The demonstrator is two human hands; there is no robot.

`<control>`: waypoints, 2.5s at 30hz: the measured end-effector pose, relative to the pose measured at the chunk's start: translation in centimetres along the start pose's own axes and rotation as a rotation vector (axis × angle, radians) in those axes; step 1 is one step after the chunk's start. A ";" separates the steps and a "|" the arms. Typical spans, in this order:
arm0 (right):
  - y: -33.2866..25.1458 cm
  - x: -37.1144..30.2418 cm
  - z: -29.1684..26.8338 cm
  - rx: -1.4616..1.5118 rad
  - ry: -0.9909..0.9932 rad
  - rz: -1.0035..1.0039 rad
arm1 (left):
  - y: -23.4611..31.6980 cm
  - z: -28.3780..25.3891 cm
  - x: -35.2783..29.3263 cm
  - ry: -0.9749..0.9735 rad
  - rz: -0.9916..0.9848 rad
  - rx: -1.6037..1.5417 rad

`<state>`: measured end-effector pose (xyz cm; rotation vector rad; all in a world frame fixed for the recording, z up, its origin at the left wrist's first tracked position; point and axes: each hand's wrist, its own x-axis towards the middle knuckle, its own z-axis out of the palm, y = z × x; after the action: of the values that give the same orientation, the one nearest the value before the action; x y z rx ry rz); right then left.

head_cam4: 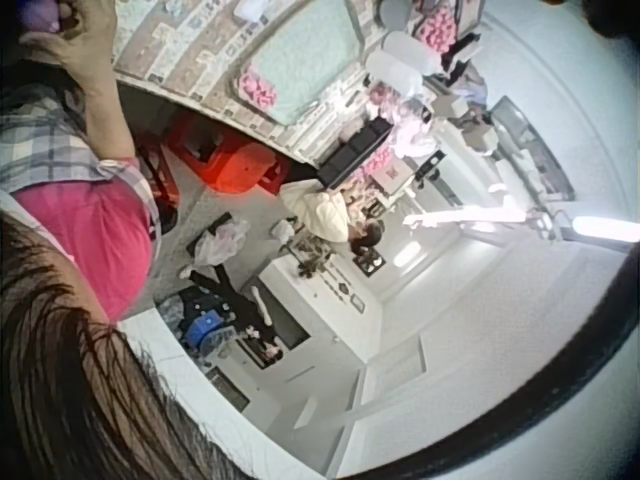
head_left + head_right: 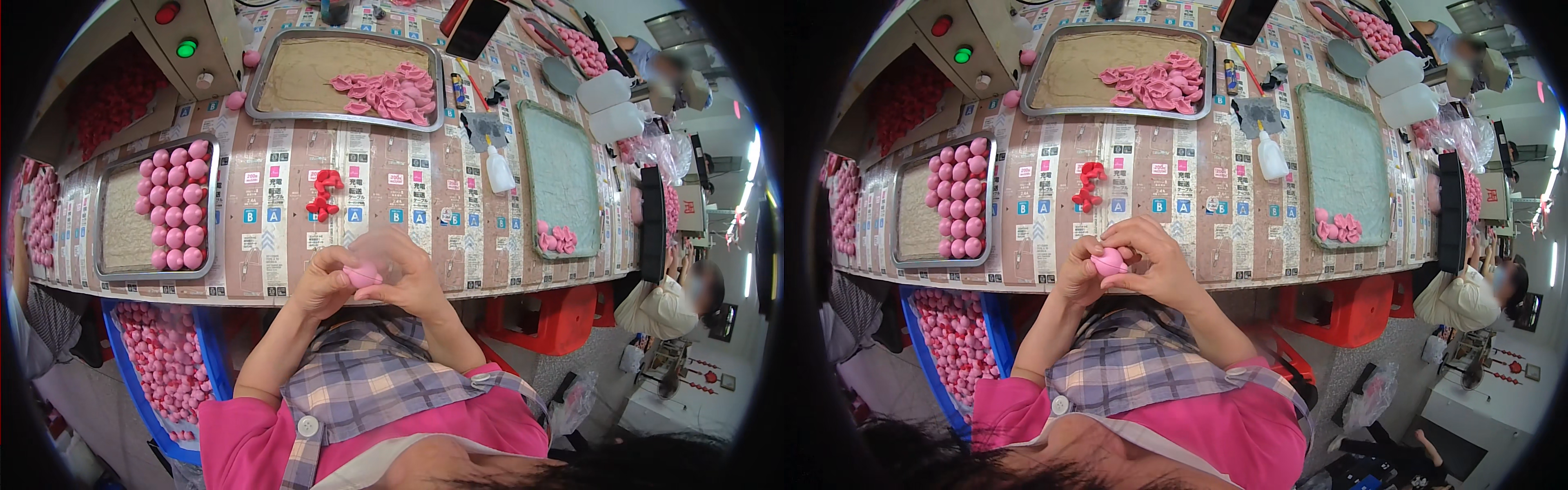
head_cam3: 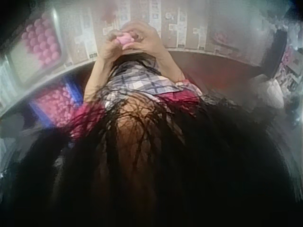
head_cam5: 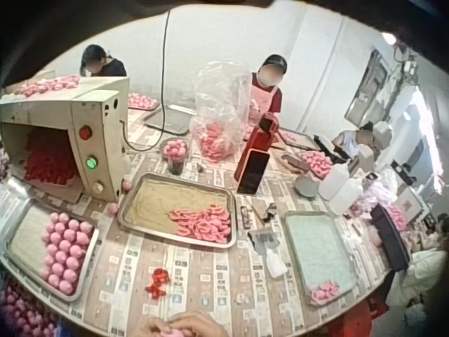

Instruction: The person assembles small toy figures by applying glue from a bottle and attaching plastic parts onto pink spheres by hand.

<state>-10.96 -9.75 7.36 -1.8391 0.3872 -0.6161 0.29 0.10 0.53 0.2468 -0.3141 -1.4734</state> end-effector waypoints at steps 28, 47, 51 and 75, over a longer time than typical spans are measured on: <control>0.5 -0.6 0.6 0.130 0.080 -0.047 | -1.0 0.8 0.1 0.020 0.053 -0.043; -0.1 -0.5 -0.8 -0.269 0.032 -0.153 | 2.9 4.1 1.3 0.147 0.043 0.775; -0.1 -1.2 -0.3 -0.310 0.097 -0.169 | 2.9 3.9 1.1 0.115 -0.002 0.885; 0.9 -2.2 0.9 0.846 0.324 0.144 | 2.2 4.9 1.1 0.099 0.276 1.472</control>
<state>-12.15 -8.21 5.80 -0.9006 0.3860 -0.8218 0.70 -0.63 5.92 1.3699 -1.2626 -0.7052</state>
